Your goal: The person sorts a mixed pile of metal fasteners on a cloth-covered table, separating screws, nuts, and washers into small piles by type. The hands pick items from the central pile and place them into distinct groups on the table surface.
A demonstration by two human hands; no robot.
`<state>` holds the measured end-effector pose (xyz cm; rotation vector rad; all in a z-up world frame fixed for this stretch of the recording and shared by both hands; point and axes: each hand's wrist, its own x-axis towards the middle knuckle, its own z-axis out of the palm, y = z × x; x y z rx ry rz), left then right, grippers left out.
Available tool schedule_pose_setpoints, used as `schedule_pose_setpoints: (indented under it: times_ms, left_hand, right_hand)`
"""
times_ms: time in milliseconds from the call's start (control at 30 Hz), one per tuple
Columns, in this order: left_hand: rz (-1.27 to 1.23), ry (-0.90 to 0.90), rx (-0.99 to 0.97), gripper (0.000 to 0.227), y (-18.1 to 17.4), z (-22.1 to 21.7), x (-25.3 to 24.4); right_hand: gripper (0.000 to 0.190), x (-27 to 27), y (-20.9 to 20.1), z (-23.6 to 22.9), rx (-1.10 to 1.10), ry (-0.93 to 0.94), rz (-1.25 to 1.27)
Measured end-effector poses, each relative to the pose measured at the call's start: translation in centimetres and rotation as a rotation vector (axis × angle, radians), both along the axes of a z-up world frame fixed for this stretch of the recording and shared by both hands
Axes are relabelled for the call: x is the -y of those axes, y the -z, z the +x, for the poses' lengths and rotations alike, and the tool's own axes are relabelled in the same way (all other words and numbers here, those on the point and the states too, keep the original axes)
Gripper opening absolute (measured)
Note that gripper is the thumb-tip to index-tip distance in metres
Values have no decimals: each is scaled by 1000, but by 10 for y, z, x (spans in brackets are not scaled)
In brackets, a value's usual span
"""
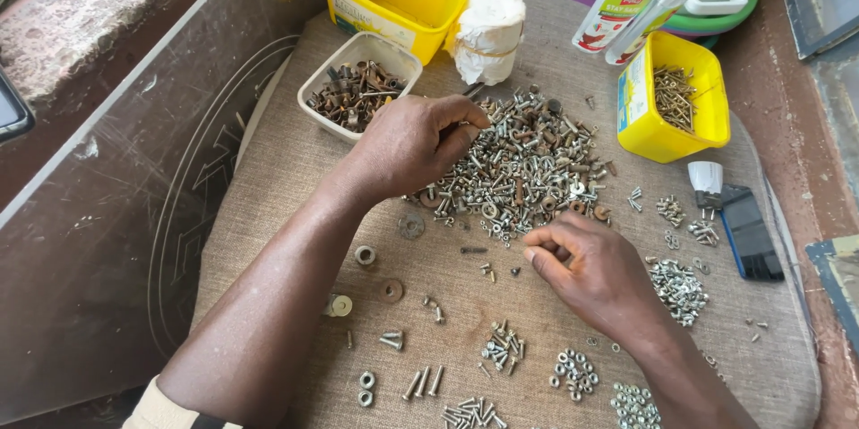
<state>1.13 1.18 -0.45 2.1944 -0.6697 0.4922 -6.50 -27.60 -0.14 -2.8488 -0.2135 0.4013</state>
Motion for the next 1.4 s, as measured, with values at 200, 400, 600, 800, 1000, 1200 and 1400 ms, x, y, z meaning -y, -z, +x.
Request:
schedule_pose_setpoints:
  times_ms: [200,400,600,800,1000,1200,1400]
  left_hand:
    - [-92,48,-120,15,-9,-3,-3]
    - [-70,39,-103,14,-8,-1,-4]
    - [-82,42,-108,14,-8,-3,-4]
    - [-81,63,-126,14,-8,-2,-2]
    - [-69,42,-138,13,-6,-3,-2]
    - [-52,54,-133,13,-4,-1,0]
    - [-58,60,-133,14,-6,-2,-2]
  right_hand:
    - [19,-22,-1,10,165,-248,219]
    - [17,-34,14,19,203,-315,202]
    - [20,-19,6,13,93,-173,446]
    - [27,14,36,18,-278,317,1316]
    - [34,-1,11,8,-402,293,1083]
    - [21,-23,15,10,81,-110,351]
    - [10,-27,26,16,236,-139,177]
